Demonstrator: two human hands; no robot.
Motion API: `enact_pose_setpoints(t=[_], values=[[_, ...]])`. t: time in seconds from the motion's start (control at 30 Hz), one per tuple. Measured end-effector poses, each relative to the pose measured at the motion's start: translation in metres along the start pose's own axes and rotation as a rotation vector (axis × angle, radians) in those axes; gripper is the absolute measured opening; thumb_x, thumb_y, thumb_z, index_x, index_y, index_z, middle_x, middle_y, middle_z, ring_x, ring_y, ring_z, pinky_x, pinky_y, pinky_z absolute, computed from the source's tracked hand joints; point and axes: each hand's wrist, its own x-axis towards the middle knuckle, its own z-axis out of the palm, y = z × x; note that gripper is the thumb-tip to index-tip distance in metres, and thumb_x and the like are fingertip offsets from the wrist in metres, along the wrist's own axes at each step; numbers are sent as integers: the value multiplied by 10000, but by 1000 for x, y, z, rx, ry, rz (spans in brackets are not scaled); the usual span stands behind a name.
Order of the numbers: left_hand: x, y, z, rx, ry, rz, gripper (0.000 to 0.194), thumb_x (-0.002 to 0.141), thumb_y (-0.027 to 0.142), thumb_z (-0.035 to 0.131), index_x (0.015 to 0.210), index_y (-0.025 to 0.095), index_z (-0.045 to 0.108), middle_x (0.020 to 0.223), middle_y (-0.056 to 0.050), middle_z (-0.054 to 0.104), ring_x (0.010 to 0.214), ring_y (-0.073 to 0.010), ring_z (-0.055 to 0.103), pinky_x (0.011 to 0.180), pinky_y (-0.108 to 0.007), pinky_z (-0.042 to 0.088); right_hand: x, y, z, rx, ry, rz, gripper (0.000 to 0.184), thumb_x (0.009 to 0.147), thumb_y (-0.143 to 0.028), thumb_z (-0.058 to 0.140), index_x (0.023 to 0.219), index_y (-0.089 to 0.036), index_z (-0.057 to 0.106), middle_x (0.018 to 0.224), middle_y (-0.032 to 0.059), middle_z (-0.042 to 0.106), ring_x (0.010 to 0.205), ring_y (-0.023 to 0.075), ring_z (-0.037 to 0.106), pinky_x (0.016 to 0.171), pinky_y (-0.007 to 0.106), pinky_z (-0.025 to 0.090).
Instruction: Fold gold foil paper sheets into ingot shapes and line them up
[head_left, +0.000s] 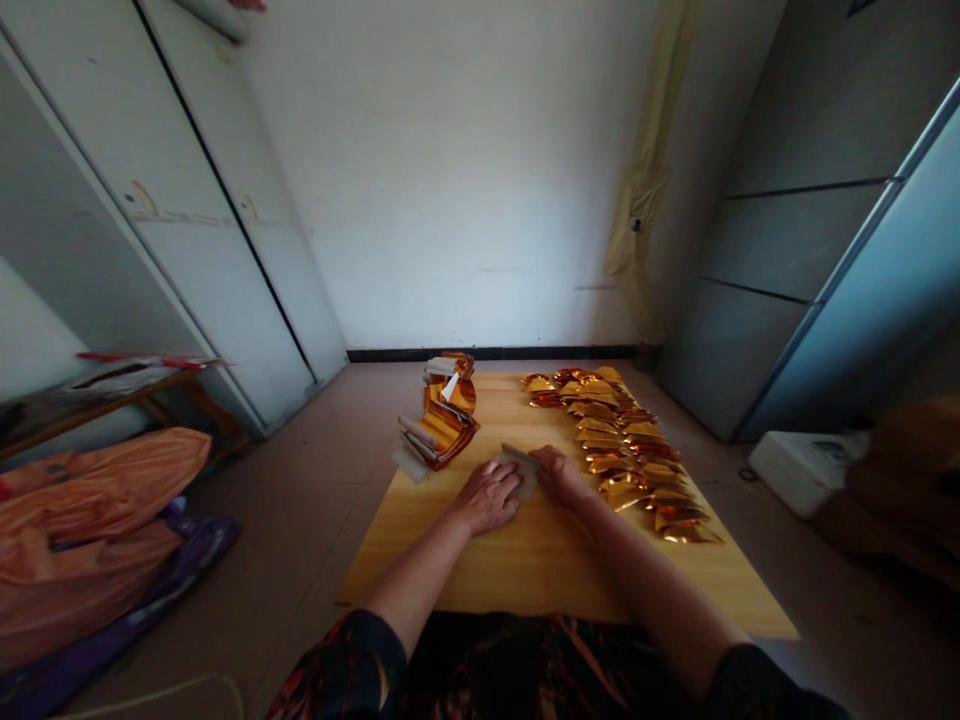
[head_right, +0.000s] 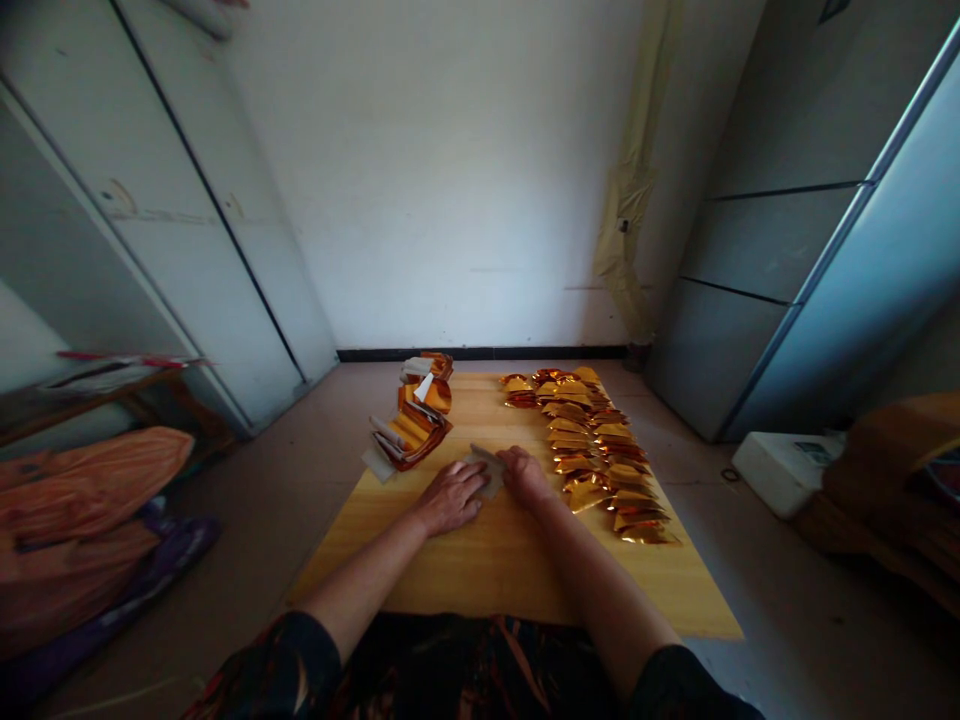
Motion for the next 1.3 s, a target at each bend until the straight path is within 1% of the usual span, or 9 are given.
enact_pose_setpoints(t=[0.1, 0.23, 0.33, 0.43, 0.6, 0.73, 0.9, 1.1, 1.3], values=[[2, 2, -2, 7, -23, -38, 376, 827, 317, 512, 1191, 231, 555, 1362, -50, 491, 1180, -264, 439, 1002, -439, 371, 2, 2, 3, 4, 40, 68, 337, 798, -82, 429, 1039, -166, 650, 984, 70, 634, 927, 153, 562, 848, 234, 413], [3, 4, -5, 8, -53, -80, 375, 808, 323, 528, 1176, 255, 559, 1383, -32, 481, 1191, -273, 431, 980, -463, 369, 4, 0, 5, -39, 39, 96, 285, 831, -111, 431, 984, -160, 666, 951, 73, 635, 895, 148, 569, 812, 222, 422], [4, 4, -7, 8, -56, -87, 377, 788, 311, 545, 1160, 258, 566, 1375, -31, 488, 1175, -270, 437, 973, -456, 366, 4, -2, 8, -95, 32, 100, 279, 865, -134, 413, 936, -172, 680, 916, 62, 631, 875, 139, 571, 797, 220, 424], [4, 3, -7, 9, -59, -85, 378, 783, 313, 541, 1157, 268, 563, 1365, -26, 494, 1163, -269, 438, 959, -451, 368, 3, -6, 9, -131, 37, 72, 302, 894, -135, 397, 953, -188, 688, 891, 52, 631, 869, 138, 573, 805, 230, 429], [4, 2, -6, 10, -46, -76, 393, 785, 332, 532, 1172, 267, 553, 1312, -31, 531, 1132, -269, 450, 948, -451, 369, 1, -15, 5, -231, -2, 46, 276, 902, -127, 423, 929, -164, 695, 909, 77, 631, 874, 151, 576, 800, 232, 437], [5, 1, -3, 7, -46, -70, 414, 791, 347, 528, 1198, 268, 544, 1338, -36, 512, 1149, -279, 439, 944, -457, 373, 3, -21, 2, -309, -70, 26, 269, 886, -109, 421, 922, -149, 684, 942, 97, 634, 893, 166, 576, 814, 246, 444], [3, -1, -1, -9, -28, -48, 464, 803, 338, 517, 1261, 263, 513, 1345, -39, 501, 1170, -267, 431, 985, -438, 358, 5, -24, 0, -363, -127, -2, 290, 880, -104, 403, 960, -145, 678, 1005, 123, 627, 959, 201, 556, 855, 288, 435], [1, 1, -3, 1, -6, -38, 442, 805, 341, 529, 1238, 251, 532, 1314, -68, 479, 1149, -264, 441, 1012, -421, 358, 0, -31, -6, -393, -149, -2, 307, 890, -120, 390, 1025, -143, 665, 1041, 150, 612, 979, 229, 544, 844, 337, 418], [1, 0, -4, 24, -17, -25, 440, 795, 338, 544, 1223, 238, 546, 1218, -89, 499, 1101, -259, 467, 991, -395, 394, 0, -36, -8, -407, -165, 35, 318, 874, -101, 379, 998, -127, 670, 1043, 171, 607, 973, 240, 554, 827, 328, 401]])
